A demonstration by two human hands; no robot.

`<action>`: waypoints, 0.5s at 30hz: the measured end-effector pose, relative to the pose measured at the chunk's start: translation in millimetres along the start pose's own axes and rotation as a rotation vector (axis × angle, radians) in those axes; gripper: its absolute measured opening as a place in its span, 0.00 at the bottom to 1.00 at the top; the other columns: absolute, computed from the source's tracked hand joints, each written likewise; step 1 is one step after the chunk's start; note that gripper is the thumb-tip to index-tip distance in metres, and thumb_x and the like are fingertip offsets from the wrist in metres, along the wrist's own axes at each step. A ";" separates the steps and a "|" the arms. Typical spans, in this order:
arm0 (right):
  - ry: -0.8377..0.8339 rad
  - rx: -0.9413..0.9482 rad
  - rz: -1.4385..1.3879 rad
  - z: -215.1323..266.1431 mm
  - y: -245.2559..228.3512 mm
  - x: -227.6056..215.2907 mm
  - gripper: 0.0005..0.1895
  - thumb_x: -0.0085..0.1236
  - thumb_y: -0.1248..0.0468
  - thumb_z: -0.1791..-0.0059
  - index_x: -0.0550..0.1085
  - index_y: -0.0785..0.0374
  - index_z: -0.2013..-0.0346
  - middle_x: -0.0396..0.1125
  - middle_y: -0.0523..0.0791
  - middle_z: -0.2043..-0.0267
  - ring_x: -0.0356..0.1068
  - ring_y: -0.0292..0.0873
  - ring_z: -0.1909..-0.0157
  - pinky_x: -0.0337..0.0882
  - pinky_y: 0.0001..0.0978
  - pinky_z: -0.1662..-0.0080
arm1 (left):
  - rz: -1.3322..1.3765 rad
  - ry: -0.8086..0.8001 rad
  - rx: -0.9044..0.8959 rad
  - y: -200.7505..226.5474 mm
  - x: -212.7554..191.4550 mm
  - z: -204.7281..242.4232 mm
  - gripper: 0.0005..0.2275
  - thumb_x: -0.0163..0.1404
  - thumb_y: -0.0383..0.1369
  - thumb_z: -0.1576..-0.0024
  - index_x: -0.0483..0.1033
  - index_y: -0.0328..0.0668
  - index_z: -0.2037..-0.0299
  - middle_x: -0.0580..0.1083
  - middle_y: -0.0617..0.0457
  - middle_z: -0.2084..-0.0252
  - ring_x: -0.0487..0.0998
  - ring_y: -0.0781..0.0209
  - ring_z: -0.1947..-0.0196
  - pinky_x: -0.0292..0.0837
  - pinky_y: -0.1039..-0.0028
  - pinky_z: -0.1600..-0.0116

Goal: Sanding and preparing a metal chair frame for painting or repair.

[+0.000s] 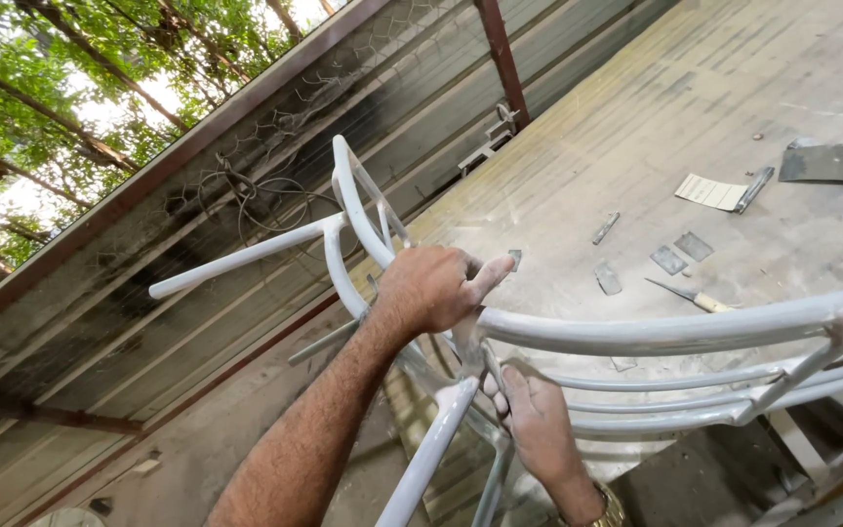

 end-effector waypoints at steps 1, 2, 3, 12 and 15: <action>0.019 -0.002 0.055 0.4 -2.2 0.3 0.21 0.43 0.57 0.43 0.78 0.66 0.71 0.63 0.39 0.81 0.56 0.31 0.80 0.56 0.26 0.76 | 0.009 -0.014 -0.015 1.6 -0.2 3.7 0.35 0.27 0.64 0.39 0.85 0.49 0.68 0.78 0.53 0.78 0.80 0.63 0.75 0.78 0.62 0.64; 0.037 -0.005 0.111 0.5 -4.8 0.4 0.21 0.44 0.57 0.43 0.78 0.66 0.72 0.63 0.40 0.81 0.56 0.31 0.80 0.56 0.26 0.76 | 0.018 -0.029 -0.029 3.3 -0.8 7.0 0.35 0.27 0.64 0.40 0.84 0.49 0.67 0.78 0.53 0.78 0.79 0.63 0.75 0.78 0.62 0.65; 0.041 -0.010 0.111 0.7 -2.5 -0.9 0.21 0.44 0.57 0.43 0.78 0.66 0.72 0.63 0.40 0.81 0.56 0.31 0.80 0.56 0.26 0.76 | 0.016 -0.025 -0.024 2.1 0.9 3.8 0.35 0.27 0.64 0.40 0.84 0.49 0.67 0.78 0.53 0.78 0.79 0.63 0.75 0.78 0.62 0.65; 0.010 -0.240 0.228 -5.1 -20.6 -0.8 0.18 0.44 0.59 0.44 0.75 0.65 0.72 0.60 0.39 0.83 0.57 0.31 0.81 0.58 0.26 0.76 | 0.037 -0.021 -0.018 0.0 -1.4 -3.3 0.36 0.26 0.64 0.40 0.85 0.48 0.70 0.77 0.53 0.77 0.78 0.62 0.76 0.78 0.62 0.67; -0.006 -0.016 -0.103 -6.9 21.4 -1.7 0.19 0.44 0.59 0.43 0.77 0.66 0.69 0.61 0.38 0.80 0.55 0.33 0.80 0.55 0.28 0.75 | 0.009 0.021 0.013 -1.7 0.0 3.5 0.36 0.27 0.64 0.39 0.85 0.48 0.70 0.77 0.51 0.78 0.79 0.60 0.76 0.77 0.61 0.66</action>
Point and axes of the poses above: each hand's wrist, its own z-axis away from the middle knuckle, its own x-axis out of the palm, y = z × x, the point moved 5 cm from there along -z, towards the middle knuckle
